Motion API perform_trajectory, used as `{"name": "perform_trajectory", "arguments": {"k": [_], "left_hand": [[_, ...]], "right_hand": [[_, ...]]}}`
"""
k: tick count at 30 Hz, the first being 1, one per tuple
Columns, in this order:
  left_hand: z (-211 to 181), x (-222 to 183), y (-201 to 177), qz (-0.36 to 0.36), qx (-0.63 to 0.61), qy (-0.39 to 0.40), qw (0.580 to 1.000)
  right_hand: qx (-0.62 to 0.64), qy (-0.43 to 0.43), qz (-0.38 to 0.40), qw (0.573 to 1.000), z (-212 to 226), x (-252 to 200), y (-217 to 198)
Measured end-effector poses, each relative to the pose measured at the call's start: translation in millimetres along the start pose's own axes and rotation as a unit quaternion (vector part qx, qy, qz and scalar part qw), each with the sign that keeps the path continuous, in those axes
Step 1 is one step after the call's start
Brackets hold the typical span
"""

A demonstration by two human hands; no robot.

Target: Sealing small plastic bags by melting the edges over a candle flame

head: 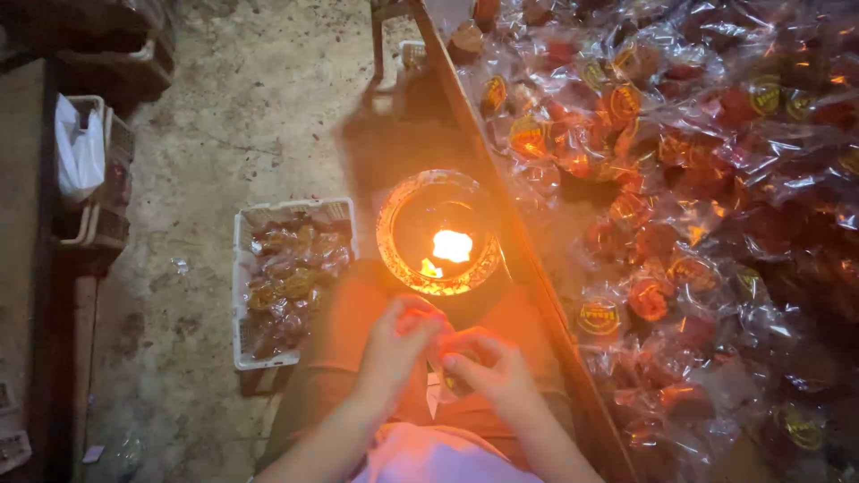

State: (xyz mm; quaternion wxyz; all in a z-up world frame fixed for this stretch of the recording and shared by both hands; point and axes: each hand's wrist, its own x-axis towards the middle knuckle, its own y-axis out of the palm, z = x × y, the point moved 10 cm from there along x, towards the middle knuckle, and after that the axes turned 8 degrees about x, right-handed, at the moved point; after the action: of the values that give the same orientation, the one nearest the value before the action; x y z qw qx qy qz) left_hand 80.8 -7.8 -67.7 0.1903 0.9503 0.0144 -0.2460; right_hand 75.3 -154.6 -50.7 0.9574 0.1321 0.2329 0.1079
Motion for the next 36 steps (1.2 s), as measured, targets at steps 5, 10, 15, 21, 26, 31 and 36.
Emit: {"name": "perform_trajectory", "arguments": {"k": [5, 10, 15, 21, 26, 31, 36], "left_hand": [[-24, 11, -31, -0.126, -0.070, 0.068, 0.987], [9, 22, -25, -0.104, 0.027, 0.039, 0.993], [29, 20, -14, -0.089, 0.028, -0.017, 0.996], [61, 28, 0, -0.046, -0.062, -0.123, 0.989], [47, 34, -18, -0.138, 0.056, 0.047, 0.988], [-21, 9, -3, -0.128, 0.208, 0.244, 0.939], [-85, -26, 8, -0.026, 0.226, 0.223, 0.948]], "right_hand": [[-0.090, -0.043, -0.088, 0.991, -7, 38, -35], [0.002, -0.043, -0.122, 0.992, -15, 90, -49], [-0.024, -0.043, -0.174, 0.984, -27, 113, -61], [-0.020, -0.064, -0.188, 0.980, -21, 92, -53], [0.012, -0.012, -0.199, 0.980, 0, 62, -21], [0.114, -0.036, -0.152, 0.981, 18, 37, 10], [0.190, -0.019, -0.117, 0.975, -15, 46, -56]]}}
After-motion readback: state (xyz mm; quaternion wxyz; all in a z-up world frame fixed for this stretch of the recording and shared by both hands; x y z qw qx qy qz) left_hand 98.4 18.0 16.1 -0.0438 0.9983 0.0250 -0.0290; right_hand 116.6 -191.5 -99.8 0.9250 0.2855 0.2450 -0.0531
